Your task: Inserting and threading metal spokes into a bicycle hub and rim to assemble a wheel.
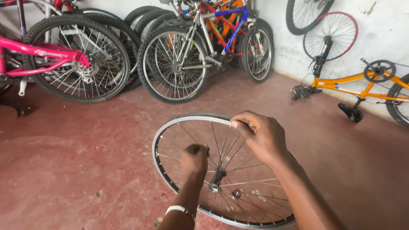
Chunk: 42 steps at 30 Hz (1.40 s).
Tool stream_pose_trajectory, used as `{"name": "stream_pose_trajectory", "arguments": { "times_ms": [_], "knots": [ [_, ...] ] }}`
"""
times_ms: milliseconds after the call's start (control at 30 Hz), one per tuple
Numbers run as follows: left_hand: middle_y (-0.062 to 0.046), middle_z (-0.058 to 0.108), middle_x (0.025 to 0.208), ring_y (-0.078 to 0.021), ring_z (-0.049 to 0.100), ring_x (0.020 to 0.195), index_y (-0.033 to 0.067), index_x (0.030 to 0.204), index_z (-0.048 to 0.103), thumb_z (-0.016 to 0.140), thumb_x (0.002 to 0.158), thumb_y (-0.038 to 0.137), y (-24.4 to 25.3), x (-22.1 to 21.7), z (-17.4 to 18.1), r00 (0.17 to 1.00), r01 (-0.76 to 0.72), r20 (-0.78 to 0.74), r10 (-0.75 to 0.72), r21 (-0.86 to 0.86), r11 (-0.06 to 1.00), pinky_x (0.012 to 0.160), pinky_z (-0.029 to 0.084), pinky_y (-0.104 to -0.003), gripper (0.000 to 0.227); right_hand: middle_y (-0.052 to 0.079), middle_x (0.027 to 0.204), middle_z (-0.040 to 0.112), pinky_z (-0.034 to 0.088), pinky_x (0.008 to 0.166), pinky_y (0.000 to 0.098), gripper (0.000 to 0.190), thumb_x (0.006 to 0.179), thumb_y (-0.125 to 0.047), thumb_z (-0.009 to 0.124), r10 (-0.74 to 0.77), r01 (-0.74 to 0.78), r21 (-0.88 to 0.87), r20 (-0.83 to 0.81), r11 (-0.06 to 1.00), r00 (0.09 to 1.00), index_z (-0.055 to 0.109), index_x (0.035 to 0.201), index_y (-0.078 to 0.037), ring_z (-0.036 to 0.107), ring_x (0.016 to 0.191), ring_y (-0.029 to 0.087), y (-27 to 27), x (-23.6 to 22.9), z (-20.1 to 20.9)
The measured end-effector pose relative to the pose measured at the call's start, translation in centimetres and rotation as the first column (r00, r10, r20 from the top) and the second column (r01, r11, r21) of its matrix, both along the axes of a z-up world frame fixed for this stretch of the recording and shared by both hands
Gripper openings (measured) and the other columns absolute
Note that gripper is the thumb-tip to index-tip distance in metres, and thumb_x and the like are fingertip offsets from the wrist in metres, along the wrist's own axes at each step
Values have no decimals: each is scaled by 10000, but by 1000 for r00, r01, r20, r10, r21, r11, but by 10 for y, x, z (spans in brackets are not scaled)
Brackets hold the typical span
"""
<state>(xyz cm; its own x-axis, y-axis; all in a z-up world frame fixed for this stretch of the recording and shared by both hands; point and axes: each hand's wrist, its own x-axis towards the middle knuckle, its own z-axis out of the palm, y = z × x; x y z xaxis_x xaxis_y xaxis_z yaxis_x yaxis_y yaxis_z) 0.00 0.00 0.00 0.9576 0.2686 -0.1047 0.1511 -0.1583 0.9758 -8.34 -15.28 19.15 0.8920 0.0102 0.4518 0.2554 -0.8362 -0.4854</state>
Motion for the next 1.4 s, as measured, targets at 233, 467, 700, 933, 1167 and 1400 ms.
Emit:
{"name": "stream_pose_trajectory", "arguments": {
  "times_ms": [233,467,700,933,1167,1400],
  "knots": [
    [-79,767,913,-173,715,823,72,972,760,820,871,276,0,-57,29,888,312,-426,-173,281,908,702,609,-297,235,-165,885,801,486,691,318,188,911,-426,610,-91,89,-60,-30,994,995,776,965,-356,763,867,111,12,-5,-4],
    [-126,754,886,-231,733,791,40,892,763,763,901,132,0,-59,31,885,325,-436,-163,331,886,680,611,-330,93,-154,889,808,503,722,320,178,913,-424,616,-32,30,-73,-26,997,999,772,955,-348,775,891,122,20,-5,0],
    [-210,719,1187,-381,682,1175,14,1220,681,597,864,301,12,-38,-9,886,320,-443,-137,370,872,951,576,-512,465,42,395,482,338,423,315,156,927,-207,687,170,-170,-8,-3,985,986,794,1033,-166,401,343,186,34,-9,6],
    [-49,779,1013,-277,736,1065,265,1055,791,615,835,247,7,-11,-68,921,251,-354,-162,220,943,883,593,-411,282,73,447,584,395,468,350,167,921,-211,704,172,-174,-27,-51,984,984,803,1050,-173,497,380,241,42,-13,10],
    [-1,755,1157,-246,674,1188,356,1143,749,469,939,317,19,-2,-69,849,523,-432,-305,597,609,1013,553,-395,349,33,444,529,405,509,324,168,890,-178,726,215,-214,20,-89,977,972,819,1030,-160,491,419,198,42,-20,20],
    [-76,714,583,-215,750,653,200,851,828,782,725,322,21,10,-92,942,203,-305,-143,174,964,562,565,-332,181,47,479,595,423,511,323,196,921,-195,697,199,-199,13,-91,980,976,802,1084,-165,530,425,202,43,-23,18]
  ]
}}
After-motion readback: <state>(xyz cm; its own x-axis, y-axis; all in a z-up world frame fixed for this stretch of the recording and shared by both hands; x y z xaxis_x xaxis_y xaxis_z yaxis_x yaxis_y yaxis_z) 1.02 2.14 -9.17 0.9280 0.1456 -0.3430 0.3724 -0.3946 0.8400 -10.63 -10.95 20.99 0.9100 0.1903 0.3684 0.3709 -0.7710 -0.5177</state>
